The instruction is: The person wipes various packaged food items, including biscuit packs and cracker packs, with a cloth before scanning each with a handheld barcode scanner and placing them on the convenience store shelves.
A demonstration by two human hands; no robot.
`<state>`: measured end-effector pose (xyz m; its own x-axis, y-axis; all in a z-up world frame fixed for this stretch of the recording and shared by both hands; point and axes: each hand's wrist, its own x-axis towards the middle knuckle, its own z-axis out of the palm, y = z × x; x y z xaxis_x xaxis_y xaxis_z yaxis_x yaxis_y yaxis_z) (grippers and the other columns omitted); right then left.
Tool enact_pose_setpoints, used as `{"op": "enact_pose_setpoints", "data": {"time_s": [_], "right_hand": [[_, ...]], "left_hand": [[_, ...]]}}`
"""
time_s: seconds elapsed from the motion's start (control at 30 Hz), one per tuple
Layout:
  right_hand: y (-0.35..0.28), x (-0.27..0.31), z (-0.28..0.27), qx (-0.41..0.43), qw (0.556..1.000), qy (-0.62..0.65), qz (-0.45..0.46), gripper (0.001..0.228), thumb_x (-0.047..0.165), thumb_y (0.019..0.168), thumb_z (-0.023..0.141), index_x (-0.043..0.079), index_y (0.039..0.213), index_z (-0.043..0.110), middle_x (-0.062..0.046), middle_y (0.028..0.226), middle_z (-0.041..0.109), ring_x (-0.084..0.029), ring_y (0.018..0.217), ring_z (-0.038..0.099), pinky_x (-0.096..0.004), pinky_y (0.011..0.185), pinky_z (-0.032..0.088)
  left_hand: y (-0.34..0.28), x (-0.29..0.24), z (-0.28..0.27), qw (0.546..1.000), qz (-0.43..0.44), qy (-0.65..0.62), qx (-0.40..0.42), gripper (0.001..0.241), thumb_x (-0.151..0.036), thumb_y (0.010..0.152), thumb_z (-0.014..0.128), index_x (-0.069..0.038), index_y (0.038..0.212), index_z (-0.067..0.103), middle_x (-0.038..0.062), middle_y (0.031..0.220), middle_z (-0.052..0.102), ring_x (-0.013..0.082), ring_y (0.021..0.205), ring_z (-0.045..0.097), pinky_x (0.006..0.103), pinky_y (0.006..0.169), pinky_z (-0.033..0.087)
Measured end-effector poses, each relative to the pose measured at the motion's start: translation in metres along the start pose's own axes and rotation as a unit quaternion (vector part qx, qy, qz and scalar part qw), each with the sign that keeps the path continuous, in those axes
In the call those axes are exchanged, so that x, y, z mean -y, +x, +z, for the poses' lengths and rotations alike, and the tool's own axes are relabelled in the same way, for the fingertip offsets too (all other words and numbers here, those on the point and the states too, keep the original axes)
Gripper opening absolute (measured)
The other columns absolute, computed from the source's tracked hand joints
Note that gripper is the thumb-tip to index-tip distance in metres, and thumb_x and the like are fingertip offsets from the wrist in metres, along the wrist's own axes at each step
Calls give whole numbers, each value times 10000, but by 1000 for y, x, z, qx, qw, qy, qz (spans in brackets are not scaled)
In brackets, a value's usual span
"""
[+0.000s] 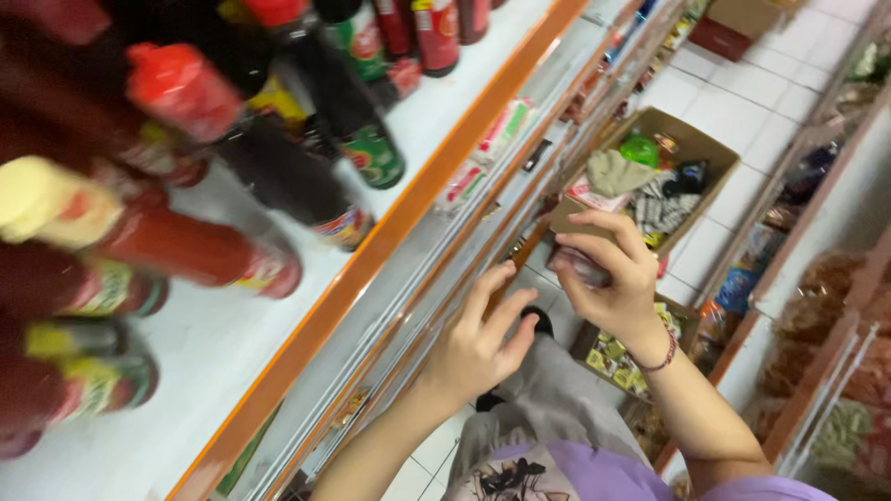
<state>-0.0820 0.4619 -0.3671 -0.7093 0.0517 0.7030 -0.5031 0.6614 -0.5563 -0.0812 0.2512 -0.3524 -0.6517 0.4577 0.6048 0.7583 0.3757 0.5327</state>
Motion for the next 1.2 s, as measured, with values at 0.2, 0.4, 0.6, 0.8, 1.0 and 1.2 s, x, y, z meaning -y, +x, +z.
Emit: {"op": "enact_pose_setpoints", "data": {"time_s": [0.2,0.4,0.6,0.8,1.0,1.2], "right_hand": [[-40,-133,-28,-32,978,-53,197,245,-23,869,732,19,1110,714,-134,1169,659,-240,1032,684,-324,772,548],[-84,-310,-35,-43,938,-66,337,229,-17,898,710,20,1123,716,-106,1075,666,-189,836,666,-312,688,542],[-146,-480,4,-66,913,-51,399,251,16,894,705,10,1144,700,-114,1042,669,-173,879,698,-291,757,591],[-226,-601,84,-33,829,-28,558,410,110,849,775,-34,1217,663,-137,1039,745,-197,904,728,-314,816,591],[-254,-640,142,-82,807,69,581,719,183,849,805,-66,1397,414,-214,1195,708,-241,1060,724,-329,909,574],[-248,-633,145,-102,806,50,580,881,227,815,847,-72,1430,292,-236,1220,664,-276,1044,714,-351,882,573]], "left_hand": [[49,59,143,981,-58,-130,129,253,-148,894,739,-77,1130,682,117,1211,644,340,1098,677,424,940,554],[91,149,313,950,-151,-141,233,212,-183,901,706,-92,1092,695,108,1151,679,341,1038,686,419,866,556],[72,281,510,940,-184,-153,242,205,-147,870,717,-89,1066,703,175,1141,674,392,1096,662,439,968,533],[79,333,602,950,-137,49,276,600,-113,824,680,-204,1405,562,210,1439,475,416,1331,458,546,1100,402],[105,349,624,939,-51,113,321,773,-171,810,695,-361,1518,448,144,1575,369,398,1435,342,729,1081,264],[118,375,620,911,-42,48,408,715,-234,832,724,-324,1496,474,127,1566,384,368,1432,370,695,1125,242]]}}
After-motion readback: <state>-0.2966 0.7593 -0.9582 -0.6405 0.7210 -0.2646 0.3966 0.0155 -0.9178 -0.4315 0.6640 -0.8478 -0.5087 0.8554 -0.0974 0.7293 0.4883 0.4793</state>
